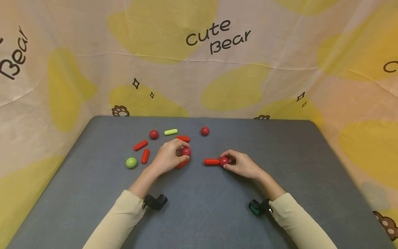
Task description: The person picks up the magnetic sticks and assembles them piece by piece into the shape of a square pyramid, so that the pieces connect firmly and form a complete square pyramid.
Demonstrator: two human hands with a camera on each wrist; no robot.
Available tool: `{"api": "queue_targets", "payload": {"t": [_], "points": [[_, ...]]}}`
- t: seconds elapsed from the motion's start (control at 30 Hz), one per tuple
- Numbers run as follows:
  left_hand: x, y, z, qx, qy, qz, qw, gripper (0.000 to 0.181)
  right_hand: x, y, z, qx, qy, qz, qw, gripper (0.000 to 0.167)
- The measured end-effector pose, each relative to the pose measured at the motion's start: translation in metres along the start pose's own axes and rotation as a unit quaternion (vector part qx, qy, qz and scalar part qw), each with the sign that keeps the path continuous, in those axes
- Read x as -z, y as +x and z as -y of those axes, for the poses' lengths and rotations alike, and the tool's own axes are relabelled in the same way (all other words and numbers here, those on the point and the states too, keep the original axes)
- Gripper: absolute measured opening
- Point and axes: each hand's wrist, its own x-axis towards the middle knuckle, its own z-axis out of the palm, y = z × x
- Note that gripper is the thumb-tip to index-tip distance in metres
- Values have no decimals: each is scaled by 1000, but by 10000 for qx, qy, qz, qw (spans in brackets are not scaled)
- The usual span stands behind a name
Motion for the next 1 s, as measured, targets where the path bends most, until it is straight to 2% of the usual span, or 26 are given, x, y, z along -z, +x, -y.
{"api": "queue_targets", "payload": {"t": [0.13,0.33,0.57,0.73,1.0], "points": [[-8,1,-5,8,-40,109,9999,30,0,0,-1,-1,9,8,10000,32],[-18,3,-11,-147,-78,274,9995,28,0,0,-3,-11,34,1,10000,32],[-27,7,-12,-435,284,480,9975,28,0,1,-2,20,8,-10,10000,31],[-31,10,-13,-498,530,640,9953,27,1,2,-1,-11,-6,0,10000,31],[-36,14,-14,-631,621,792,9929,25,0,6,1,-28,-61,-46,10000,30]]}}
